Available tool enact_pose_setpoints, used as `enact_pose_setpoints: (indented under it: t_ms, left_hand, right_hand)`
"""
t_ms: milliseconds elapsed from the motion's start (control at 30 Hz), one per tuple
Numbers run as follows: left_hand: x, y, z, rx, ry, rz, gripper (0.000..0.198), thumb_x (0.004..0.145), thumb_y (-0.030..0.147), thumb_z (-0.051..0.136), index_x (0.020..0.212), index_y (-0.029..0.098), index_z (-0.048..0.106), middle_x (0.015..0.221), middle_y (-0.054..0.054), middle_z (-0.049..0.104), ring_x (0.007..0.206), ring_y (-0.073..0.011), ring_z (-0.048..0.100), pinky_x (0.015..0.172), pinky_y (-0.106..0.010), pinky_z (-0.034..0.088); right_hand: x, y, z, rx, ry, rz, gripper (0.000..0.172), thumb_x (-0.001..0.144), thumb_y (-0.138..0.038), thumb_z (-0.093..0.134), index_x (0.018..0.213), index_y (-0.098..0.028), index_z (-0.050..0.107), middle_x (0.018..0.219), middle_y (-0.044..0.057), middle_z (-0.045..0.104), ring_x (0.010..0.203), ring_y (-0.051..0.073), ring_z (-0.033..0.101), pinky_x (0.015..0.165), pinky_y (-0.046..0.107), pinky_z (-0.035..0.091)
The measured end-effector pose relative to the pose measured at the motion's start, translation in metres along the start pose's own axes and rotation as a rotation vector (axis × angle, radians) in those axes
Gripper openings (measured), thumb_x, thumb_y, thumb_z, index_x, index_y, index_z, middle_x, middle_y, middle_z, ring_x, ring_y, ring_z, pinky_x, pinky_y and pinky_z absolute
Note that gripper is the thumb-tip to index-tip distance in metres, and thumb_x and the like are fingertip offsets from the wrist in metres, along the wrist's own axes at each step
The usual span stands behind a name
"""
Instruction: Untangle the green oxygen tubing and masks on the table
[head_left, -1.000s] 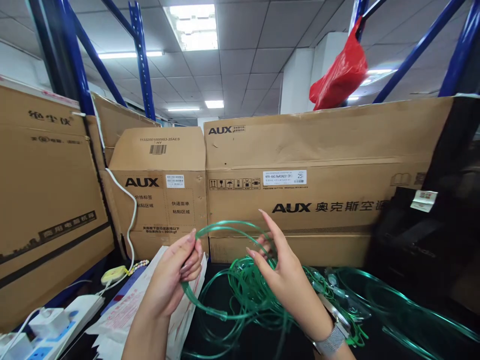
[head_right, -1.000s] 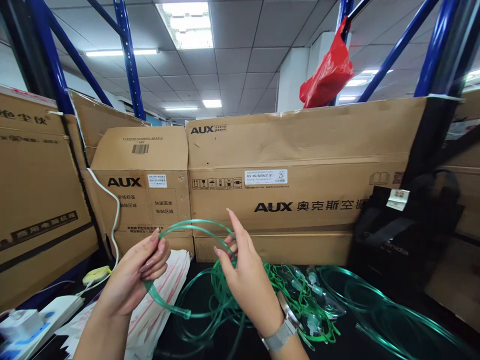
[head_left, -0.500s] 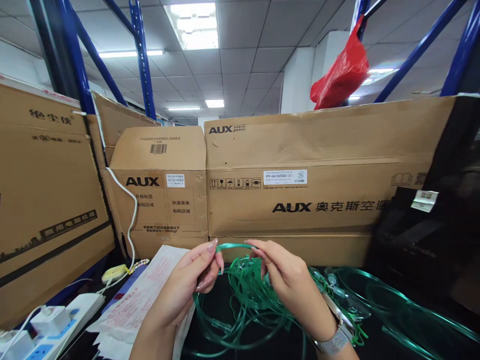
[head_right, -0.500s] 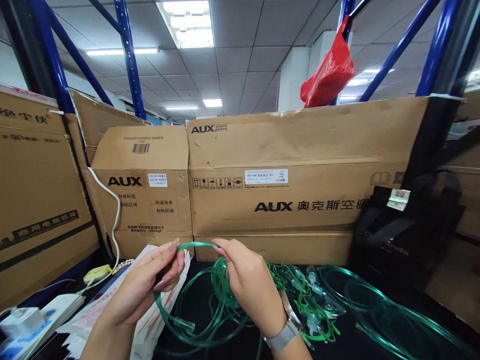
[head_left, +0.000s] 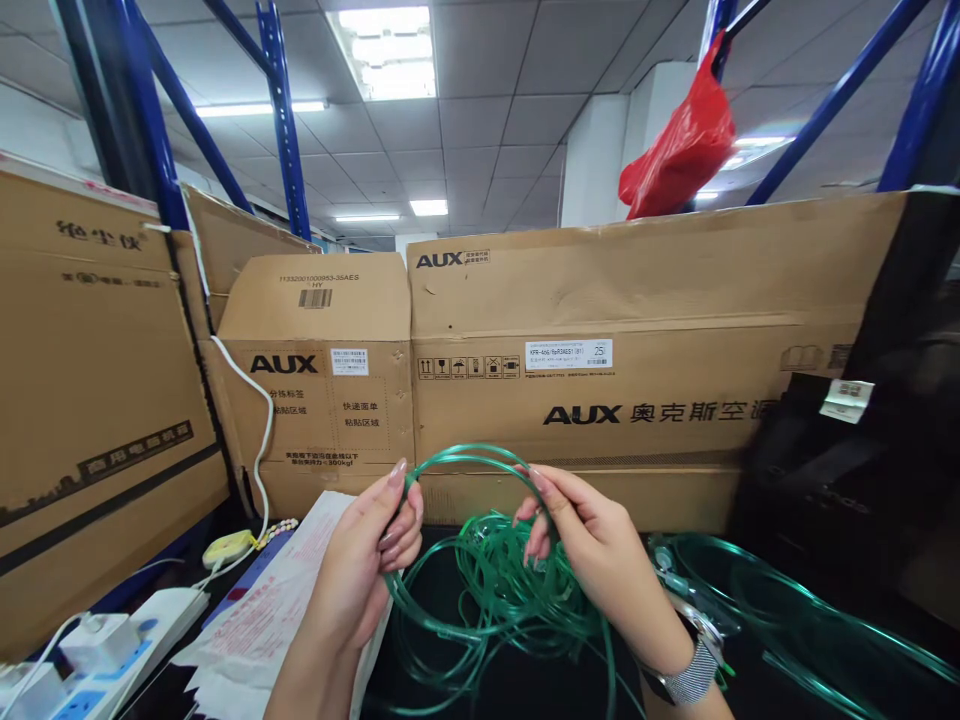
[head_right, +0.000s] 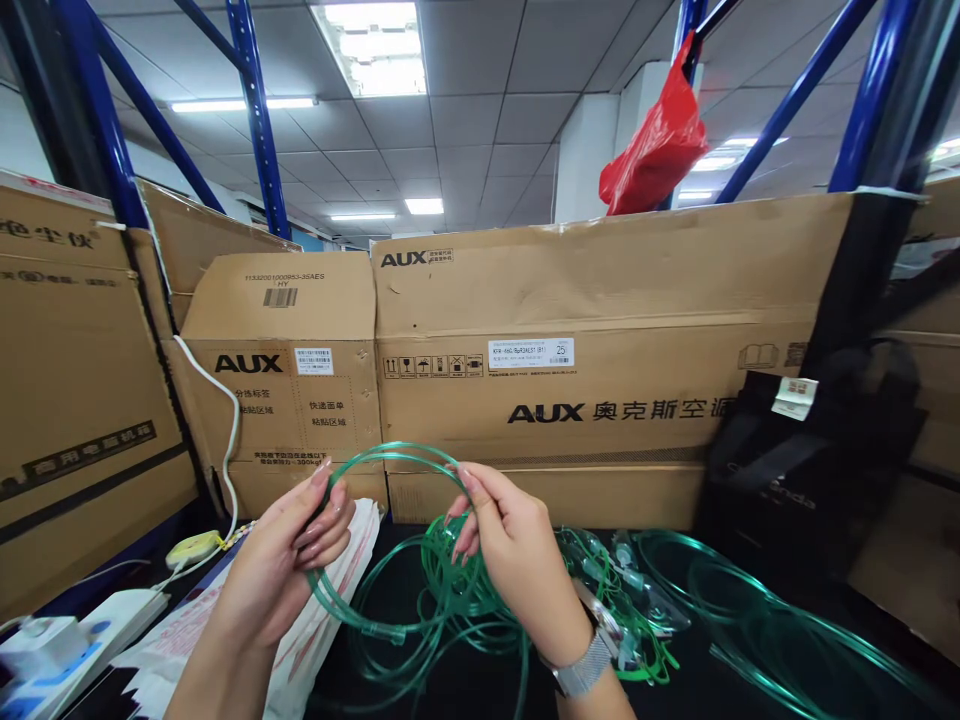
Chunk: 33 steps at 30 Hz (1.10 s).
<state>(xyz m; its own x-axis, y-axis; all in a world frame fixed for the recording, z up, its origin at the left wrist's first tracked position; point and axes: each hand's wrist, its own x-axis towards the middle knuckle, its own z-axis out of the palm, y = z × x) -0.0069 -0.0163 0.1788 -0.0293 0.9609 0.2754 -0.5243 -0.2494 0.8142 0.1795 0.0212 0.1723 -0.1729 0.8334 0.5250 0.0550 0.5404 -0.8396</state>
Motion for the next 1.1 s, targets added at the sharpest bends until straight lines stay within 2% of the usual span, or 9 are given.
enact_pose_setpoints:
  t_ms: [133,267,367,467,600,800,967,1100]
  left_hand:
    - [-0.001,0.0,0.002,-0.053,0.008,0.039,0.028,0.083,0.032,0.052,0.064,0.012,0.056,0.047,0.009,0.026,0.041,-0.0037,0.01,0.035,-0.013,0.015]
    - [0.0,-0.002,0.005,-0.132,0.028,0.069,0.028,0.084,0.031,0.05,0.067,0.011,0.058,0.047,0.009,0.027,0.04,-0.0035,0.011,0.034,-0.012,0.016]
    - [-0.001,-0.002,0.006,-0.236,0.028,0.078,0.032,0.087,0.03,0.046,0.065,0.01,0.058,0.048,0.008,0.028,0.039,-0.0034,0.011,0.034,-0.013,0.017]
    - [-0.001,-0.004,0.008,-0.343,0.06,0.09,0.033,0.088,0.03,0.044,0.065,0.01,0.057,0.049,0.008,0.028,0.038,-0.0028,0.013,0.033,-0.013,0.018]
    - [-0.001,-0.013,0.014,-0.387,0.122,0.144,0.03,0.086,0.031,0.048,0.066,0.01,0.057,0.05,0.008,0.028,0.038,-0.0022,0.016,0.033,-0.013,0.019]
    - [-0.003,-0.03,0.031,-0.248,0.157,0.167,0.03,0.083,0.035,0.052,0.067,0.011,0.059,0.047,0.008,0.031,0.038,-0.0019,0.017,0.034,-0.014,0.018]
    - [-0.004,-0.04,0.038,-0.18,0.1,0.103,0.031,0.086,0.035,0.047,0.071,0.01,0.06,0.047,0.007,0.032,0.039,-0.0022,0.018,0.034,-0.014,0.016]
    - [-0.003,-0.037,0.034,-0.253,0.001,0.036,0.029,0.088,0.026,0.044,0.071,0.01,0.06,0.05,0.007,0.032,0.04,-0.0026,0.015,0.035,-0.014,0.015]
  right_hand:
    - [-0.002,-0.001,0.005,0.069,-0.06,0.024,0.035,0.086,-0.043,0.043,0.104,-0.016,0.057,0.068,0.001,0.057,0.043,0.009,0.054,0.039,0.02,0.047]
    - [-0.004,-0.002,0.007,-0.018,-0.013,-0.012,0.036,0.084,-0.039,0.047,0.114,-0.021,0.056,0.058,-0.003,0.047,0.04,0.007,0.045,0.035,0.019,0.041]
    - [-0.004,-0.002,0.006,-0.118,0.002,-0.061,0.033,0.085,-0.036,0.047,0.114,-0.024,0.058,0.058,-0.003,0.046,0.041,0.007,0.044,0.038,0.02,0.04]
    - [-0.004,-0.002,0.008,-0.096,0.019,-0.018,0.034,0.085,-0.038,0.046,0.113,-0.023,0.059,0.055,-0.003,0.044,0.038,0.008,0.041,0.036,0.021,0.037]
    - [-0.006,0.001,0.014,0.001,0.109,0.024,0.037,0.083,-0.042,0.049,0.11,-0.02,0.06,0.045,-0.006,0.036,0.036,0.008,0.032,0.034,0.022,0.031]
    - [-0.005,-0.003,0.015,0.259,0.307,0.019,0.035,0.078,-0.04,0.056,0.104,-0.017,0.061,0.047,-0.007,0.032,0.037,0.006,0.029,0.031,0.019,0.025]
    - [-0.003,-0.013,0.001,0.283,0.49,-0.057,0.03,0.077,-0.038,0.059,0.097,-0.016,0.063,0.045,-0.008,0.033,0.035,0.005,0.03,0.03,0.017,0.026]
    - [-0.002,-0.015,-0.011,0.221,0.404,-0.014,0.027,0.076,-0.039,0.059,0.091,-0.017,0.065,0.049,-0.005,0.041,0.037,0.005,0.034,0.031,0.017,0.026]
